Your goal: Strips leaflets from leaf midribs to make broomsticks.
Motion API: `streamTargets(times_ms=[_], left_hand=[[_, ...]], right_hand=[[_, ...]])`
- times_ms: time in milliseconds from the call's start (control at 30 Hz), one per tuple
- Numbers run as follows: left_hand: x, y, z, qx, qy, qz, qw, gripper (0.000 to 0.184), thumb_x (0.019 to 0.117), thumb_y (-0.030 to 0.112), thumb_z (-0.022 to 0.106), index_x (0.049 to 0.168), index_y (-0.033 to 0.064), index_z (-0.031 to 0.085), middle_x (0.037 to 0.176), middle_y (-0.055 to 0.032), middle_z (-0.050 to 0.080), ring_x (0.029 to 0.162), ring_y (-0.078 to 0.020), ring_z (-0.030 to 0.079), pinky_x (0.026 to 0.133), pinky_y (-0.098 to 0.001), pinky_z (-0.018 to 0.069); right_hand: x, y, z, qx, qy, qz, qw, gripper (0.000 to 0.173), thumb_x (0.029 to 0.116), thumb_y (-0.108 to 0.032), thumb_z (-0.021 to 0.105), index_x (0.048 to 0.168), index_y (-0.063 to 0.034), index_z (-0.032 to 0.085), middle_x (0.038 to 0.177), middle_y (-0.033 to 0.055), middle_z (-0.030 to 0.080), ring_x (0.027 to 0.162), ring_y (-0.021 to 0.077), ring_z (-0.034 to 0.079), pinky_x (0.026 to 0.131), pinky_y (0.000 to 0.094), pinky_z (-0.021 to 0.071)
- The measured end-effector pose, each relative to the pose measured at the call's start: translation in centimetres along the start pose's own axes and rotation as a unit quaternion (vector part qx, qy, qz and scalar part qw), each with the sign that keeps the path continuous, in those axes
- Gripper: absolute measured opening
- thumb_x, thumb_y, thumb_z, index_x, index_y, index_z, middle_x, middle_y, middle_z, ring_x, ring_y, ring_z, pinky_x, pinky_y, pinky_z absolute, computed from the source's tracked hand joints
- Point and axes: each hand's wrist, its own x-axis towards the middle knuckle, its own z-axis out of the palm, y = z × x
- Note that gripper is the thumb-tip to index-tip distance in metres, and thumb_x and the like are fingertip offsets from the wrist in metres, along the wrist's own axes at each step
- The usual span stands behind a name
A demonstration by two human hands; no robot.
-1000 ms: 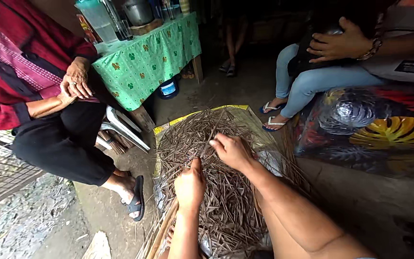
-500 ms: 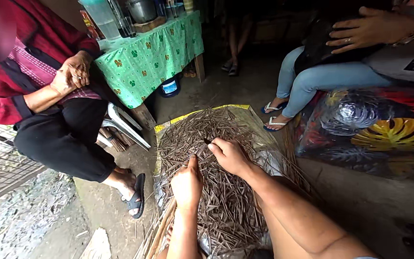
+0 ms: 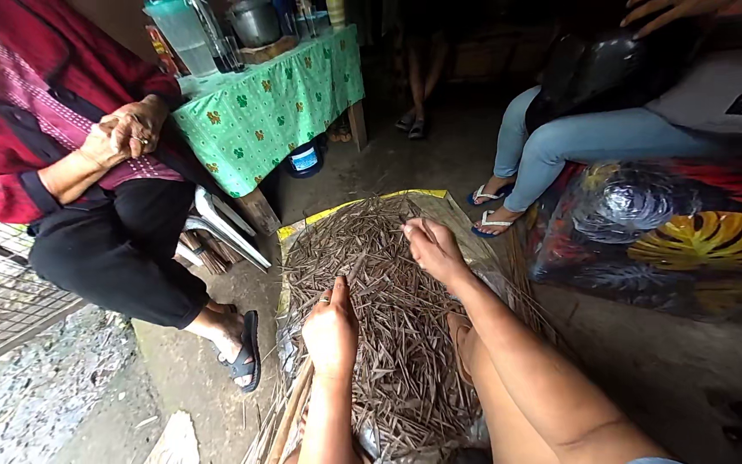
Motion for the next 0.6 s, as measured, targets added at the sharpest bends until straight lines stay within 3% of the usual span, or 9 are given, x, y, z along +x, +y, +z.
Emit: streamTargets(times_ms=[67, 200, 300, 400, 500, 600], left_hand=[[0.1, 0.2, 0.0, -0.009, -0.017, -0.007, 1.000, 0.030, 0.1012, 0.010, 0.054, 0.123, 0.0046, 0.075, 0.089, -0.0199, 0.075, 0.076, -0.0386, 0.074, 0.063, -0.0536, 0.0574], [0.2, 0.3, 0.3, -0.048, -0.054, -0.003, 0.997, 0.032, 0.1028, 0.012, 0.053, 0.128, 0.0040, 0.072, 0.091, -0.0202, 0.075, 0.077, -0.0390, 0.074, 0.064, -0.0548, 0.0574], [0.1, -0.2, 0.4, -0.099, -0.129, -0.012, 0.987, 0.039, 0.1057, 0.018, 0.052, 0.139, 0.0029, 0.063, 0.097, -0.0224, 0.074, 0.079, -0.0407, 0.073, 0.071, -0.0576, 0.0572], [0.1, -1.0, 0.6, -0.153, -0.173, -0.013, 0.973, 0.042, 0.1057, 0.016, 0.050, 0.144, -0.0013, 0.056, 0.104, -0.0233, 0.073, 0.084, -0.0388, 0.072, 0.079, -0.0563, 0.0572], [0.0, -1.3, 0.9, -0.174, -0.179, -0.008, 0.968, 0.041, 0.1046, 0.013, 0.052, 0.141, -0.0029, 0.058, 0.113, -0.0251, 0.071, 0.095, -0.0398, 0.071, 0.088, -0.0550, 0.0560], [-0.1, -1.7, 1.0, -0.175, -0.237, -0.030, 0.955, 0.035, 0.1066, 0.015, 0.049, 0.134, -0.0020, 0.063, 0.104, -0.0224, 0.072, 0.093, -0.0375, 0.071, 0.088, -0.0547, 0.0549]], right_hand=[[-1.4, -1.1, 1.2, 0.104, -0.064, 0.035, 0.992, 0.033, 0.1101, -0.018, 0.042, 0.132, 0.0017, 0.058, 0.066, 0.0017, 0.052, 0.049, 0.0073, 0.048, 0.047, 0.0223, 0.0428], [-2.4, -1.7, 3.0, 0.218, -0.157, 0.060, 0.961, 0.033, 0.1092, -0.014, 0.041, 0.135, 0.0018, 0.055, 0.061, -0.0007, 0.049, 0.044, 0.0038, 0.045, 0.043, 0.0167, 0.0385], [-2.1, -1.6, 2.9, 0.218, -0.135, 0.041, 0.966, 0.030, 0.1089, -0.012, 0.043, 0.130, 0.0026, 0.059, 0.061, -0.0024, 0.046, 0.045, 0.0022, 0.042, 0.043, 0.0161, 0.0364], [-1.3, -1.0, 2.4, 0.204, -0.108, 0.039, 0.972, 0.029, 0.1087, -0.012, 0.046, 0.131, 0.0001, 0.060, 0.060, -0.0011, 0.047, 0.044, 0.0035, 0.043, 0.042, 0.0168, 0.0377], [-1.1, -0.8, 2.3, 0.201, -0.087, 0.023, 0.976, 0.029, 0.1087, -0.012, 0.046, 0.132, 0.0003, 0.059, 0.061, -0.0011, 0.046, 0.045, 0.0040, 0.042, 0.042, 0.0171, 0.0372], [-0.9, -0.8, 1.8, 0.217, -0.058, 0.018, 0.974, 0.031, 0.1097, -0.015, 0.045, 0.135, -0.0029, 0.058, 0.061, -0.0017, 0.046, 0.044, 0.0040, 0.042, 0.042, 0.0179, 0.0377]])
